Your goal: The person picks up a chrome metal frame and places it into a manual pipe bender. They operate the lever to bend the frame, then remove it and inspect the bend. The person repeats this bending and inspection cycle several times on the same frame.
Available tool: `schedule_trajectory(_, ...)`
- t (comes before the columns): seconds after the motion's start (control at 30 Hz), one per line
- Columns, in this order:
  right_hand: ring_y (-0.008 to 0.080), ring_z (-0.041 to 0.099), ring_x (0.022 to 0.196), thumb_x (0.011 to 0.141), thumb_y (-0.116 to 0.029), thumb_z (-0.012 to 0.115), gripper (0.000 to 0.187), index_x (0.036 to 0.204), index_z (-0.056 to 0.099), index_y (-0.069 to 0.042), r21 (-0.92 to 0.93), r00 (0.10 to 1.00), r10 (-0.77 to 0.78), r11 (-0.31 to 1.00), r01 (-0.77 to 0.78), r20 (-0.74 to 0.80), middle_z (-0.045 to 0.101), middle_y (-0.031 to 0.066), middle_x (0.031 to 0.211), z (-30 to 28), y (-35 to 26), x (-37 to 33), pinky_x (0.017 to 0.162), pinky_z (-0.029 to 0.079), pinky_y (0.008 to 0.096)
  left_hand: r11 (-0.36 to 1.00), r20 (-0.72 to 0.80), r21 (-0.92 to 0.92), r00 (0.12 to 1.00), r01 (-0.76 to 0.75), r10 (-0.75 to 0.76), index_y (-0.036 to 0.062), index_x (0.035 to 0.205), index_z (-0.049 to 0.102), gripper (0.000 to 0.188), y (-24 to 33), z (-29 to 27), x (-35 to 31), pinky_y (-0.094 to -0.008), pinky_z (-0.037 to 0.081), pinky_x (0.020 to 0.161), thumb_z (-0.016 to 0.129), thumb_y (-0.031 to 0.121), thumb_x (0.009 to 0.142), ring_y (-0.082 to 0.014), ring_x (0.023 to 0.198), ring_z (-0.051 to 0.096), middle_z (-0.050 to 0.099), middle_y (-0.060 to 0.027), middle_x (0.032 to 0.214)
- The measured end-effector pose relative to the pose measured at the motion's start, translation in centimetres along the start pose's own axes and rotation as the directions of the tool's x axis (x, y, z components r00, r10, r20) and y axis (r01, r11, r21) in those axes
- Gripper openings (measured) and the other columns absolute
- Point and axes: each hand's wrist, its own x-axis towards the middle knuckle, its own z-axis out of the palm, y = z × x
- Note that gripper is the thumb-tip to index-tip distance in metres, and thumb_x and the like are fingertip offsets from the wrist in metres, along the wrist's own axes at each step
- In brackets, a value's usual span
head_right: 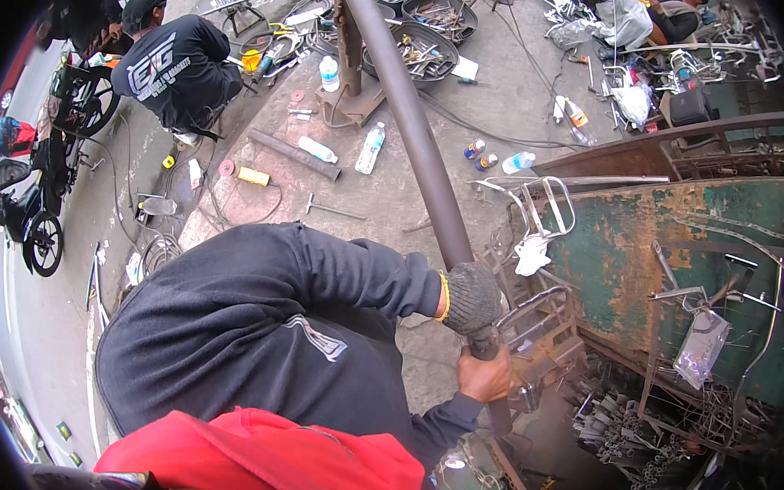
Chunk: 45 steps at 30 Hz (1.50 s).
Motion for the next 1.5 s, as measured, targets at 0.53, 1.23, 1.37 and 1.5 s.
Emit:
schedule_trajectory(0.53, 0.0413, 0.069, 0.094, 0.062, -0.037, 0.08, 0.055, 0.112, 0.071, -0.016, -0.102, 0.972, 0.09, 0.988, -0.114, -0.216, 0.072, 0.0204, 0.094, -1.4, -2.5, -12.0, 0.082, 0.053, 0.0498, 0.98, -0.088, 0.137, 0.984, -0.143, 0.156, 0.0197, 0.089, 0.08, 0.034, 5.1, 0.0, -6.3, -0.0456, 0.053, 0.067, 0.067, 0.047, 0.075, -0.029, 0.075, 0.072, 0.073, -0.0094, 0.078)
schedule_trajectory(1.23, 0.031, 0.031, 0.145, 0.075, -0.043, 0.077, 0.088, 0.149, 0.036, -0.022, -0.166, 0.948, -0.131, 0.982, 0.085, -0.29, 0.038, 0.0098, 0.154, 6.6, -21.3, 10.7, 0.109, 0.023, 0.0662, 0.2, 0.285, -0.205, 0.254, 0.958, -0.924, 0.0022, 0.108, 0.07, 0.051, -26.3, -9.7, -50.8, -0.0457, 0.048, 0.091, 0.055, 0.048, 0.092, -0.0407, 0.106, 0.064, 0.069, -0.0246, 0.107)
schedule_trajectory(1.37, 0.0351, 0.026, 0.147, 0.076, -0.035, 0.073, 0.086, 0.151, 0.033, -0.02, -0.173, 0.953, -0.072, 0.985, 0.021, -0.295, 0.034, 0.0159, 0.156, 4.5, -24.0, 16.8, 0.109, 0.022, 0.0665, 0.146, 0.118, -0.359, 0.201, 0.922, -0.973, 0.0046, 0.115, 0.069, 0.047, -29.0, -10.9, -51.7, -0.0445, 0.049, 0.094, 0.058, 0.045, 0.093, -0.0388, 0.109, 0.064, 0.069, -0.0231, 0.11)
schedule_trajectory(1.5, 0.0383, 0.021, 0.149, 0.073, -0.03, 0.067, 0.095, 0.157, 0.024, -0.019, -0.09, 0.785, -0.463, 0.878, 0.47, -0.412, 0.026, 0.0207, 0.16, 2.9, -33.6, 20.7, 0.11, 0.02, 0.0661, 0.189, -0.244, -0.432, 0.087, 0.882, -0.966, 0.0006, 0.127, 0.059, 0.054, -32.6, -15.1, -46.0, -0.0438, 0.048, 0.094, 0.064, 0.04, 0.091, -0.0364, 0.109, 0.064, 0.065, -0.0246, 0.118)
